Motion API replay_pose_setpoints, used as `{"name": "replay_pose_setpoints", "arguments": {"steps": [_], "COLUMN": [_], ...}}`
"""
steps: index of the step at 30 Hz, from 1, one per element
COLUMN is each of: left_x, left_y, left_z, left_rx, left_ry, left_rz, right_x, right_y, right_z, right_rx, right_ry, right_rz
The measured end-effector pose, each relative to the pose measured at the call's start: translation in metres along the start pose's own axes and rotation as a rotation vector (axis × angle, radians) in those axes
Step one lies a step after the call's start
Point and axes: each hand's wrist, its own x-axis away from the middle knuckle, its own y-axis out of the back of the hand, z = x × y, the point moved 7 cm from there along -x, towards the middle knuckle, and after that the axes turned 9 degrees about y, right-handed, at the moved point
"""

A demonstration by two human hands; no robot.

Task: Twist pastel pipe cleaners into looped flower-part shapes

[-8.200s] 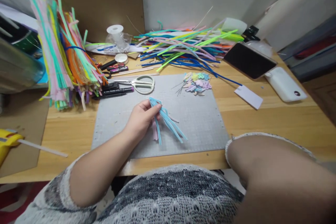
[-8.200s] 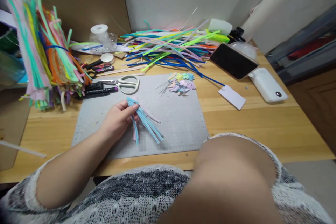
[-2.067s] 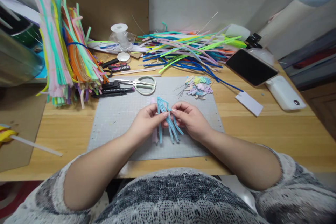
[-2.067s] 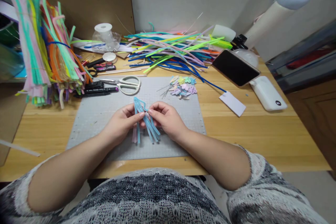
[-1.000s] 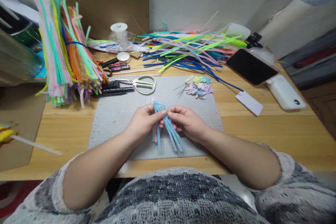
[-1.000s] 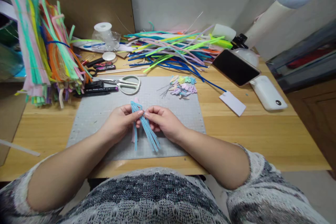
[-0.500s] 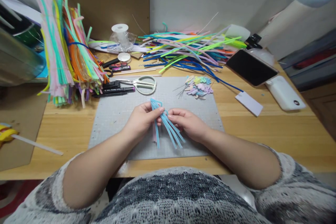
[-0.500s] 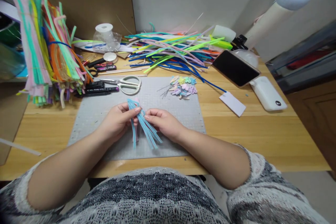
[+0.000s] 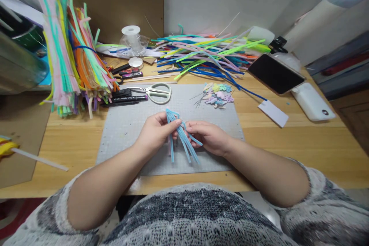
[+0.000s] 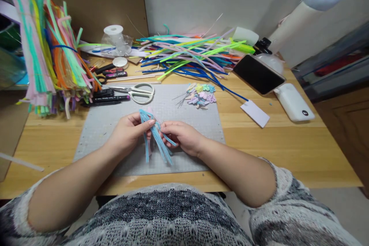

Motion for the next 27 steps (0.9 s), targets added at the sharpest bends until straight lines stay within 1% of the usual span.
{"name": "replay_pose_setpoints", "arguments": {"steps": [5, 10, 16, 18, 22, 27], "left_x": [0.0023, 0.0040, 0.0033, 0.0036, 0.0041, 0.0038], "left_y": [-0.0020, -0.0045, -0.0041, -0.0041, -0.0053, -0.0092], "left_z": [-0.0011, -0.0010, -0.0042, -0.0051, -0.0035, 0.0002], "left_rx": [-0.029, -0.058, -0.080, -0.085, -0.053, 0.039], "left_ry": [-0.007, 0.002, -0.016, -0.019, -0.006, 0.007], "left_rz": [0.001, -0.003, 0.019, 0.016, 0.016, 0.058], "right_x": [0.0010, 0.0016, 0.0022, 0.0017, 0.0002, -0.0006], "right_y": [-0.0037, -0.0048, 0.0003, -0.0003, -0.0045, -0.0038], "right_z": [0.0011, 0.0004, 0.0068, 0.0074, 0.0031, 0.0008], "right_rx": [0.077, 0.102, 0.097, 0.093, 0.057, -0.027], "right_ry": [-0.029, -0.059, -0.020, -0.006, 0.001, 0.006], "right_rz": [-0.004, 0.006, -0.007, 0.018, 0.092, 0.061]}}
